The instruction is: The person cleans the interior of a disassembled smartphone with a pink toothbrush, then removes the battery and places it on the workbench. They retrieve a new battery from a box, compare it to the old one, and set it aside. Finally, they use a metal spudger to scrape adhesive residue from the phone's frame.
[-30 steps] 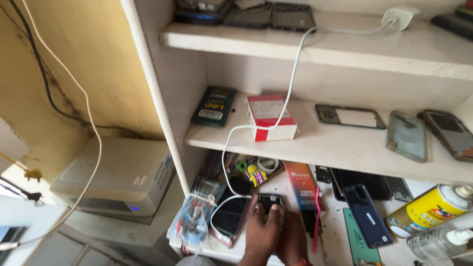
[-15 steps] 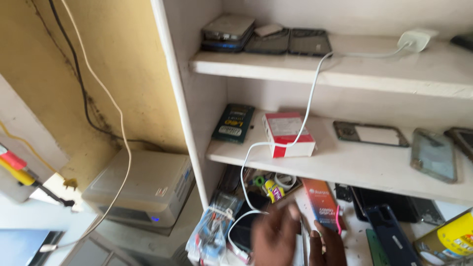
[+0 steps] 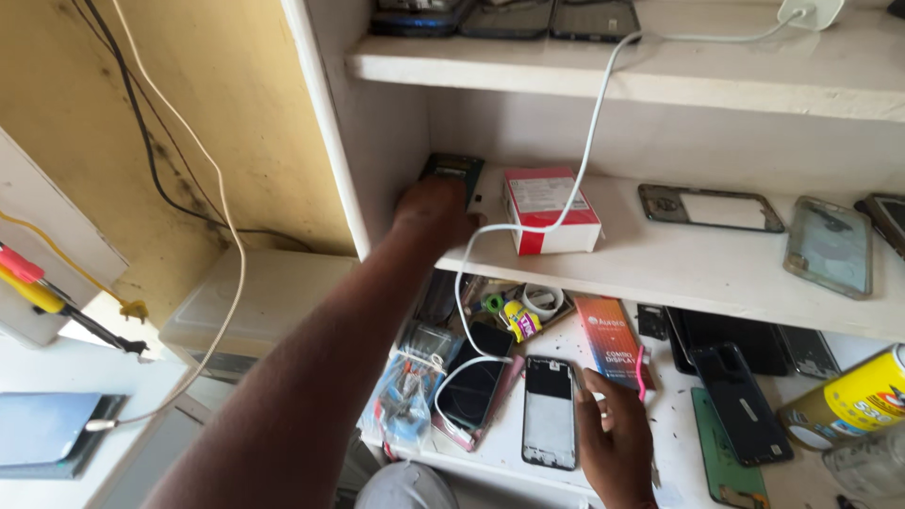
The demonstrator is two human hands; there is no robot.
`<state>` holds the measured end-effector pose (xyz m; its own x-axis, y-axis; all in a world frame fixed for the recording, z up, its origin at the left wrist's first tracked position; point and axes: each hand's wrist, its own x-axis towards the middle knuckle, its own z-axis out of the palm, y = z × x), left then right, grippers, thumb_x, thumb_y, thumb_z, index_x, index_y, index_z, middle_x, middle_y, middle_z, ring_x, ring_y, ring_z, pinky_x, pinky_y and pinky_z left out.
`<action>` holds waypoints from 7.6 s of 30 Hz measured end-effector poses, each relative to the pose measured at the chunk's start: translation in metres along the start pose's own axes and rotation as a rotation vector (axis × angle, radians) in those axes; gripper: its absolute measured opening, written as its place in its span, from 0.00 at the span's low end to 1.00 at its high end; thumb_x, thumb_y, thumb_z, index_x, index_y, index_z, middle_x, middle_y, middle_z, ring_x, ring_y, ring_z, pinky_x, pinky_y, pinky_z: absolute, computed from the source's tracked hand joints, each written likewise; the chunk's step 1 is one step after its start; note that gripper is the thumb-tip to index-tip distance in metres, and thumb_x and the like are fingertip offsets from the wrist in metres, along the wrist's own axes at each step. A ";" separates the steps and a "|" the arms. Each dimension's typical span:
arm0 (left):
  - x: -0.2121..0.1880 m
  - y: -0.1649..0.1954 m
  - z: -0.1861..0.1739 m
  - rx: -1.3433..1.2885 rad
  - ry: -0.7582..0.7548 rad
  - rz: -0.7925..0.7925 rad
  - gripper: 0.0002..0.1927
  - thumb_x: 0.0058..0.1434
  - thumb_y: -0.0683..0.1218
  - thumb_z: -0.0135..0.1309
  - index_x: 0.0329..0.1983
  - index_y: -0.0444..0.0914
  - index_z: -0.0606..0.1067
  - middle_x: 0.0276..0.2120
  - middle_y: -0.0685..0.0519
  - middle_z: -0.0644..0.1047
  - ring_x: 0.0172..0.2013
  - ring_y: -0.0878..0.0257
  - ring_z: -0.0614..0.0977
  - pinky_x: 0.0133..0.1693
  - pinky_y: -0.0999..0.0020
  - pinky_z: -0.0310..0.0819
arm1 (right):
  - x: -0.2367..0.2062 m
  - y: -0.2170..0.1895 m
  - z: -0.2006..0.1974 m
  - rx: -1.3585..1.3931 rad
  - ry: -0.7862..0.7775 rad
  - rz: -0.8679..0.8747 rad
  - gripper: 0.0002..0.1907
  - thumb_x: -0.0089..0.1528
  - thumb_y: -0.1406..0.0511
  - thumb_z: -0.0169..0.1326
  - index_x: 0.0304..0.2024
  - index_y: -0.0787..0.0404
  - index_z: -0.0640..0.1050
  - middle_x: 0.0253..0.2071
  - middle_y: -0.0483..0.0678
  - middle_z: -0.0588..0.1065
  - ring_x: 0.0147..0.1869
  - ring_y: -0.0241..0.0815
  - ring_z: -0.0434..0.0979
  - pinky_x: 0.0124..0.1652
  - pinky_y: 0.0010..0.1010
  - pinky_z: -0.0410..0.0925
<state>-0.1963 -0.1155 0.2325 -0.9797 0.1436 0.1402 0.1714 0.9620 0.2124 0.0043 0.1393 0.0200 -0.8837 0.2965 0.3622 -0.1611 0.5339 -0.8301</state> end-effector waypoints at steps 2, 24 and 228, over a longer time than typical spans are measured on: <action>0.009 0.003 -0.001 0.053 0.015 -0.001 0.21 0.58 0.54 0.62 0.50 0.38 0.81 0.53 0.41 0.79 0.55 0.45 0.81 0.55 0.54 0.76 | -0.001 0.000 -0.004 0.086 -0.012 -0.021 0.16 0.66 0.61 0.53 0.53 0.62 0.79 0.49 0.50 0.78 0.45 0.38 0.79 0.43 0.29 0.72; -0.004 0.011 -0.054 0.324 -0.072 0.003 0.16 0.57 0.39 0.58 0.50 0.35 0.80 0.51 0.40 0.79 0.52 0.46 0.82 0.50 0.54 0.80 | -0.011 0.001 -0.007 0.239 -0.175 0.202 0.24 0.69 0.54 0.44 0.57 0.61 0.78 0.41 0.50 0.82 0.40 0.39 0.82 0.42 0.29 0.75; -0.290 0.106 0.163 -2.215 -0.631 -0.232 0.36 0.56 0.29 0.53 0.69 0.38 0.63 0.54 0.42 0.78 0.50 0.48 0.86 0.44 0.55 0.86 | -0.001 -0.127 -0.100 -0.469 -0.547 -0.240 0.10 0.53 0.64 0.64 0.38 0.55 0.84 0.39 0.43 0.76 0.45 0.45 0.78 0.44 0.37 0.71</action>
<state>0.0893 -0.0174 0.0563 -0.8163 0.5573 -0.1520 -0.5271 -0.6108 0.5909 0.0697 0.1506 0.1669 -0.9597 -0.2396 0.1469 -0.2804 0.8514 -0.4433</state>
